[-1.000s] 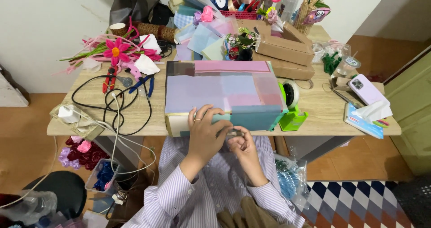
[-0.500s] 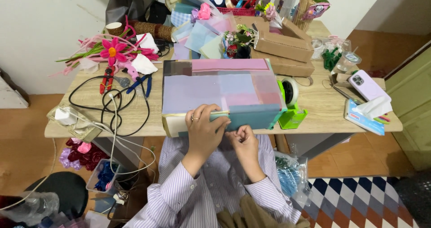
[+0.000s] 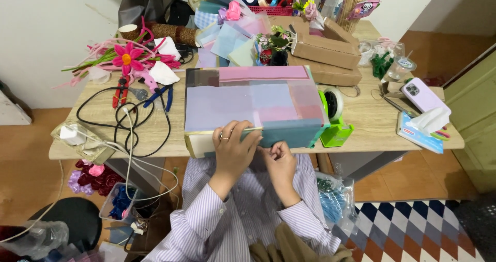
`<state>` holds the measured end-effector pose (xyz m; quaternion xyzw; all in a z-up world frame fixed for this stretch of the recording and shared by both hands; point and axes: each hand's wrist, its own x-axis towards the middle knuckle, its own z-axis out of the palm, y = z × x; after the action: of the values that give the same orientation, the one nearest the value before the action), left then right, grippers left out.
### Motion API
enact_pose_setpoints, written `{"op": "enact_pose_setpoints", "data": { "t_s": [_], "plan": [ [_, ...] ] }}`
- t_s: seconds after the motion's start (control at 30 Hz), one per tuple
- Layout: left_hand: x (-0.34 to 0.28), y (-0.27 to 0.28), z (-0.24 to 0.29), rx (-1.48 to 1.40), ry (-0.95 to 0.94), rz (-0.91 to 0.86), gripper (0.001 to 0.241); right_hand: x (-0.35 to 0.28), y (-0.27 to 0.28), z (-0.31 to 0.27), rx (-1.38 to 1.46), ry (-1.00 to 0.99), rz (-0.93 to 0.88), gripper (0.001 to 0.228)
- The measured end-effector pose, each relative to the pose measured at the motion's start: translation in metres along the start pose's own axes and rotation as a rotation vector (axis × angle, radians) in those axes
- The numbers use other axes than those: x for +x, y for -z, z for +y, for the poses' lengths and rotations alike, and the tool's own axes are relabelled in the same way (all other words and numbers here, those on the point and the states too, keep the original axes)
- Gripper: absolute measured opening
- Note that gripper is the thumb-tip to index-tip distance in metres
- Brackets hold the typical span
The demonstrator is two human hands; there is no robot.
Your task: The person wraps a rectangular box with multi-colored paper, folding the edges and securing them with clear tape. They rotate the box to wrap different sides and use a tape dispenser to apply tape to the seams.
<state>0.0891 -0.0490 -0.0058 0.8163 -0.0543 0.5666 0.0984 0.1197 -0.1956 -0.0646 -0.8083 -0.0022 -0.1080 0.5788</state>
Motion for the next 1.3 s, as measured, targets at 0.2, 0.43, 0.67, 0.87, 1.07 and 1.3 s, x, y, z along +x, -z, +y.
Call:
{"op": "enact_pose_setpoints", "data": {
  "t_s": [0.2,0.43,0.67,0.87,1.07,1.3],
  "plan": [
    [-0.001,-0.004,-0.004,0.044,-0.037,0.012,0.01,-0.008,0.005,-0.018,-0.092,0.043,0.052,0.044],
    [0.003,0.009,-0.007,0.084,-0.086,-0.031,0.01,-0.009,0.006,-0.014,-0.108,0.084,0.052,0.04],
    [-0.011,0.001,-0.018,0.156,-0.214,-0.107,0.053,-0.014,0.015,0.022,-0.154,0.166,-0.021,0.034],
    [0.016,0.027,-0.003,0.216,-0.163,-0.166,0.042,-0.053,0.025,0.098,-0.078,0.261,-0.385,0.019],
    [0.029,0.029,0.01,-0.027,0.029,-0.076,0.012,-0.059,0.041,0.118,-0.078,0.153,-0.606,0.031],
    [0.024,0.035,0.009,0.118,-0.075,-0.167,0.036,-0.024,0.081,0.031,0.053,0.47,-0.3,0.026]
  ]
}}
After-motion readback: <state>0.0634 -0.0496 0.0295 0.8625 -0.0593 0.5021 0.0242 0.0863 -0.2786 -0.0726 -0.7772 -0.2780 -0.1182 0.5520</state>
